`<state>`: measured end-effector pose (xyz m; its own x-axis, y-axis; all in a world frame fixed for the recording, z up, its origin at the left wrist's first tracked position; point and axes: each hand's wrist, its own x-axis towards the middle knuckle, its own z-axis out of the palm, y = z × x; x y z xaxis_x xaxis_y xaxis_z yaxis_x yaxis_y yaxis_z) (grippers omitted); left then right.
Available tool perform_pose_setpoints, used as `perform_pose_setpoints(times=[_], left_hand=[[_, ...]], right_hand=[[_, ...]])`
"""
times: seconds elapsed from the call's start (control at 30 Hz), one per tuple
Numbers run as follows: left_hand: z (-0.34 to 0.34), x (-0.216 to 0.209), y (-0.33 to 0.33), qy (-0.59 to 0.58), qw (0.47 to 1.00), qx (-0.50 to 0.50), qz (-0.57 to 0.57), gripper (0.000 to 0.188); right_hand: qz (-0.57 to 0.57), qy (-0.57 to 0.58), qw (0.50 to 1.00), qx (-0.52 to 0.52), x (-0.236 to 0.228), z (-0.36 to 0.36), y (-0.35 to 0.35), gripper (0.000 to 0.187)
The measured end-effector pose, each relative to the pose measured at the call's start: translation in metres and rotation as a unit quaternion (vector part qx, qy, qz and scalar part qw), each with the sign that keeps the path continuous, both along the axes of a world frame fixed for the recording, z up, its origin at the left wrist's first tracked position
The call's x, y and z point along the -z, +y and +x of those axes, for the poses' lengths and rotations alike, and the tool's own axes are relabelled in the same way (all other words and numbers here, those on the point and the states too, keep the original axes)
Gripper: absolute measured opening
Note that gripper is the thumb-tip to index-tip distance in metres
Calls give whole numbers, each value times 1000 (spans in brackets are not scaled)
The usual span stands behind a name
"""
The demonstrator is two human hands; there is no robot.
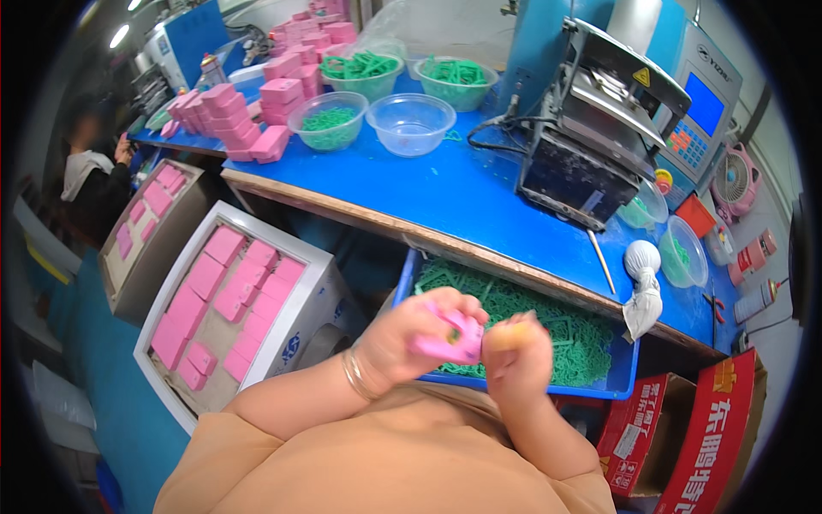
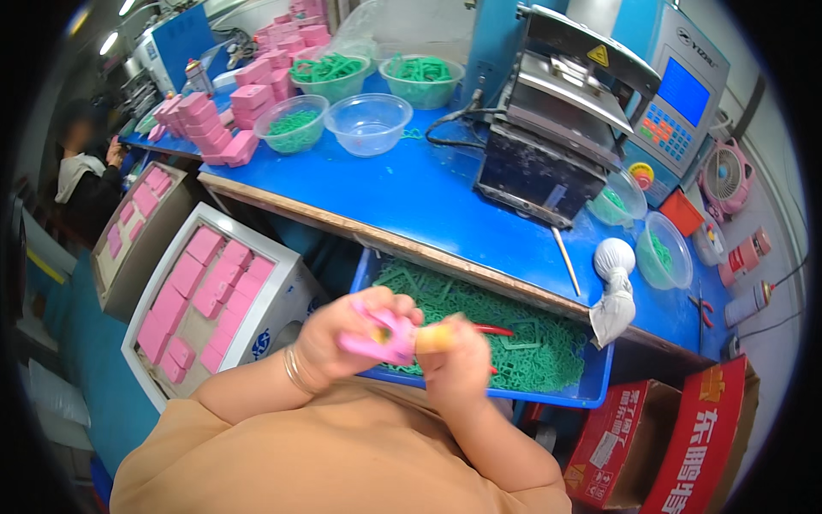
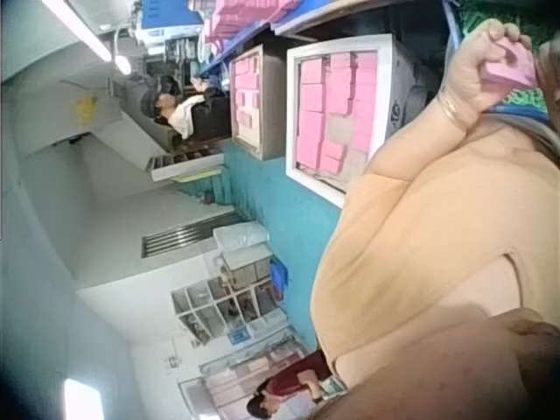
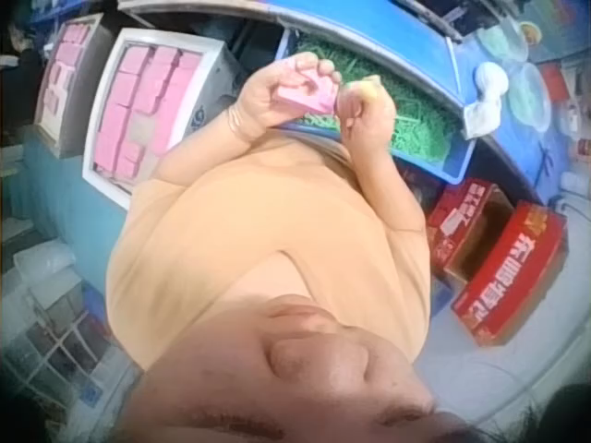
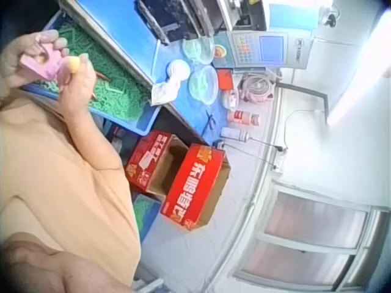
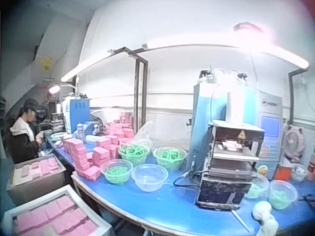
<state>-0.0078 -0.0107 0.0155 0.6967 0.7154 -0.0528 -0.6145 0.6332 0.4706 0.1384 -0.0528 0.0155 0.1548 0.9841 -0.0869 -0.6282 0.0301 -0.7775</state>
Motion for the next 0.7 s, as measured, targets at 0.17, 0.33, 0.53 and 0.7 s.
perform_pose_setpoints(times=[0.17,0.33,0.53,0.7], left_hand=[[-7,13,9,-100,990,-20,-97,13],[-10,9,5,-59,994,-24,-94,25],[-4,9,-5,271,944,-136,130,39],[9,4,-10,445,596,-308,593,48]], right_hand=[[40,-62,987,142,0,32,28,33],[-88,-80,986,114,7,83,43,35],[-93,-90,989,-74,18,65,21,58],[-20,-33,981,-188,15,12,-4,39]])
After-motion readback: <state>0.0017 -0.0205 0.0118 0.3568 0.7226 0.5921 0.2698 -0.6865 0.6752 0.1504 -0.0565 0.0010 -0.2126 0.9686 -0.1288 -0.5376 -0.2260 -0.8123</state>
